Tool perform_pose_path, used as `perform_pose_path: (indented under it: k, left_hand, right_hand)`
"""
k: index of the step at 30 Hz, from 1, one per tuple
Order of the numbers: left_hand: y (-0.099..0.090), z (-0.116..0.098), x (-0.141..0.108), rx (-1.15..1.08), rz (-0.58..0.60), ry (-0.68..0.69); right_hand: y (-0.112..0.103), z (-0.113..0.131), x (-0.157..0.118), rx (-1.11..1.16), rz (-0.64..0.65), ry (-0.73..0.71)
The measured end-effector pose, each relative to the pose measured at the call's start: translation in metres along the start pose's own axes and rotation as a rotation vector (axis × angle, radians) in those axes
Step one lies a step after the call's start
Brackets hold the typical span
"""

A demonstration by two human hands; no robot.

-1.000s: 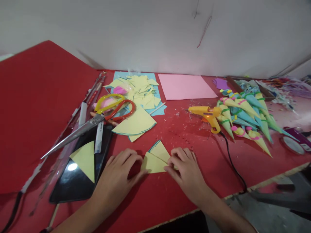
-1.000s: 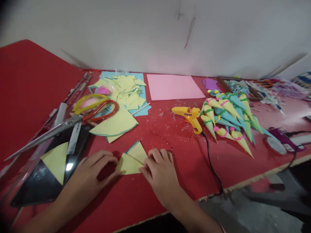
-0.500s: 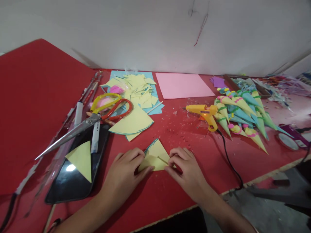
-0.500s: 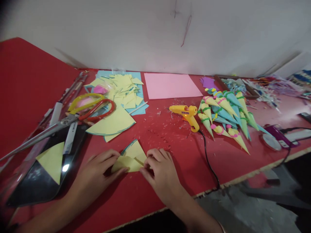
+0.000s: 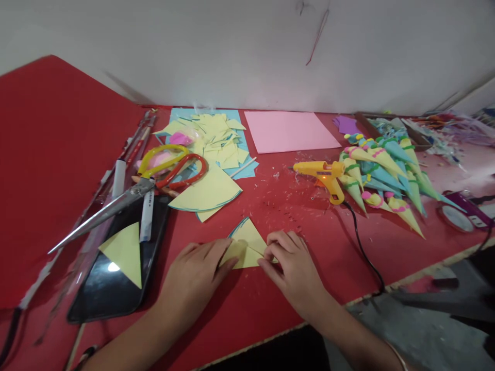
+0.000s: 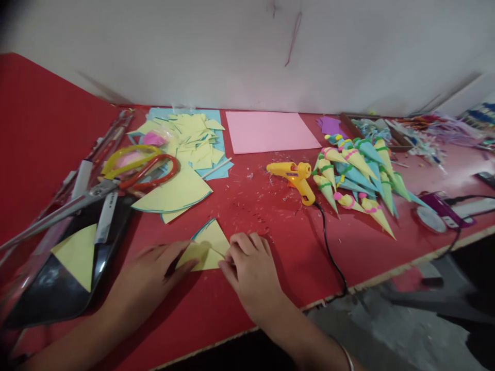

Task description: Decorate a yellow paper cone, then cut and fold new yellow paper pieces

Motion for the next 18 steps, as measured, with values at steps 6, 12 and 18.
perform_pose_path:
  k: [6,12,18]
  left_hand:
    - [-0.014,-0.026,-0.013,0.078,-0.157,0.363]
    - [-0.006,-0.036,-0.014,0.028,0.035,0.489]
    - [-0.019,-0.031,-0.015,0.028,-0.044,0.429]
  right_hand:
    - [0.001,0.001,0.001,-0.065,0.025,0.006]
    - [0.002,0.000,0.000,-0.069,0.015,0.023]
    - [0.002,-0.003,0.000,-0.059,0.005,0.035]
Point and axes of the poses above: each hand's wrist, its own x-axis towards the middle knuckle, its own y-axis out of the palm, z = x × y, the point moved 7 cm from there along x, towards the middle knuckle
